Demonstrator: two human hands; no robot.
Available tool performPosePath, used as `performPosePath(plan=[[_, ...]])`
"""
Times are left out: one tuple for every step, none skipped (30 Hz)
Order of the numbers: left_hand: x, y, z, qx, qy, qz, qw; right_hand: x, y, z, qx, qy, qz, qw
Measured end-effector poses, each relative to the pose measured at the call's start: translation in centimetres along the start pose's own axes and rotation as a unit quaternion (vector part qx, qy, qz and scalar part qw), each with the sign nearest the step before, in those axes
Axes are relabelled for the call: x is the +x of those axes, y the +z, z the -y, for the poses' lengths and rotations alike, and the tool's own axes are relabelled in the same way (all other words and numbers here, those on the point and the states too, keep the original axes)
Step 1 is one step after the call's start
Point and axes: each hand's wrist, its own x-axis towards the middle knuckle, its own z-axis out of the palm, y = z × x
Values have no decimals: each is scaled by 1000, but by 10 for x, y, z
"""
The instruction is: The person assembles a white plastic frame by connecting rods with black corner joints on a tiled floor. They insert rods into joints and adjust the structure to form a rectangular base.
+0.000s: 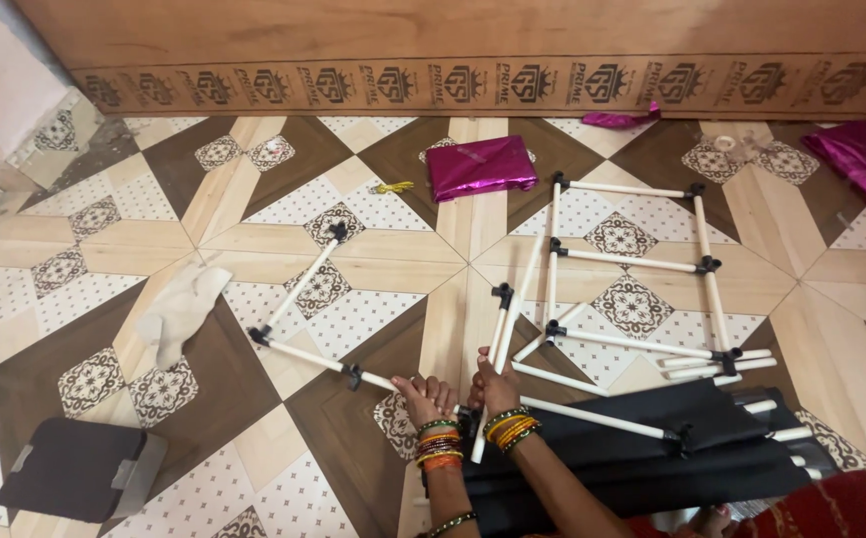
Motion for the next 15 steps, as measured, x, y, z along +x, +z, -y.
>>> performPosePath(plan=[[0,2,-2,-1,-1,-7,1000,-2,1,-2,-24,-34,32,999],[0,5,-3,-10,-17,-27,999,-6,-1,-3,-49,-69,61,995],[0,8,-4,-19,-33,-47,998,-8,-1,-3,-73,-103,90,988],[-1,11,-4,-29,-50,-67,996,-11,-1,-2,-72,-116,94,986],[-2,15,-3,-12,-52,-118,992,-14,-2,-2,-72,-128,98,984],[-2,19,-2,4,-53,-169,984,-15,-1,-2,-71,-140,104,982],[-2,22,-4,21,-53,-219,974,-16,1,-1,-66,-126,101,985],[-3,22,-4,21,-56,-203,977,-16,1,0,-62,-113,96,987],[-2,22,-5,21,-59,-186,981,-16,1,1,-58,-99,92,989],[-2,20,-6,21,-62,-169,983,-15,0,3,-49,-80,93,991],[-2,17,-7,25,-65,-149,986,-14,0,4,-41,-62,93,993],[-1,14,-7,29,-67,-129,989,-13,-1,4,-34,-43,95,994],[0,10,-7,33,-69,-108,991,-13,-2,5,-32,-47,109,992],[1,6,-6,22,-65,-99,993,-12,-4,4,-30,-50,122,991],[2,1,-4,12,-61,-90,994,-12,-6,2,-29,-53,135,989]])
